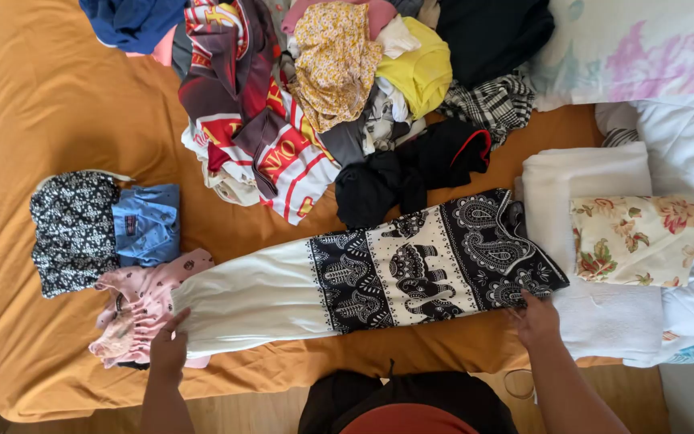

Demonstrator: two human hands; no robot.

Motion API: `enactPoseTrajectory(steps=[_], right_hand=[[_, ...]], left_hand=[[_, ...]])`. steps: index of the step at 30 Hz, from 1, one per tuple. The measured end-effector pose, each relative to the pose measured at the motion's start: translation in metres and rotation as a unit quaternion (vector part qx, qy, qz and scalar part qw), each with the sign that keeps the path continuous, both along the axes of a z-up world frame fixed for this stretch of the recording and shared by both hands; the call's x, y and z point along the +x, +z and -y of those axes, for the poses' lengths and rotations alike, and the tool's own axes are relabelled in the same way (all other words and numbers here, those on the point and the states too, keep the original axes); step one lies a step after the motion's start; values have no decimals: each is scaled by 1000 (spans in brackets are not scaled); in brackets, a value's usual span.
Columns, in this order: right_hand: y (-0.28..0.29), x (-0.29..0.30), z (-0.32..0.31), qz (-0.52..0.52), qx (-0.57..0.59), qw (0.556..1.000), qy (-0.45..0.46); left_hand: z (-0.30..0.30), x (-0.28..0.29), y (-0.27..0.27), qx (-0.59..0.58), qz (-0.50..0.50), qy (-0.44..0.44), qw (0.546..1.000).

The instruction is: The person folds various clothing items, including pants, a t-shirt, and shorts, on a bed. They pick up each item, smooth it out, and fold it into a neat pile.

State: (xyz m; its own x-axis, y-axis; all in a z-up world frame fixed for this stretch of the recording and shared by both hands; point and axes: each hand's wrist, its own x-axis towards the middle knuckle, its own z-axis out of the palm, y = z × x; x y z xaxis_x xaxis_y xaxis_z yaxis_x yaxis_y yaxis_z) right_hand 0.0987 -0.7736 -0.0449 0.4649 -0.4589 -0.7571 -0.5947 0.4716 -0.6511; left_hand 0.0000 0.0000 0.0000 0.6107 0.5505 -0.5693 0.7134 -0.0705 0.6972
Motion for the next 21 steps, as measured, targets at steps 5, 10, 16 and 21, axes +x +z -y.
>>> enactPoseTrajectory(steps=[5, 10, 16, 21], right_hand=[[40, 33, -23, -55, -4, 998, 2], [18, 35, -11, -72, -45, 996, 29], [1, -14, 6, -62, -112, 991, 45], [58, 35, -30, -113, 37, 986, -114]], left_hand=[[14, 12, 23, 39, -38, -21, 998], [-4, 2, 16, 138, -22, -97, 985], [-21, -8, 35, 182, 17, -41, 982], [-9, 68, 81, 66, 17, 1, 998]])
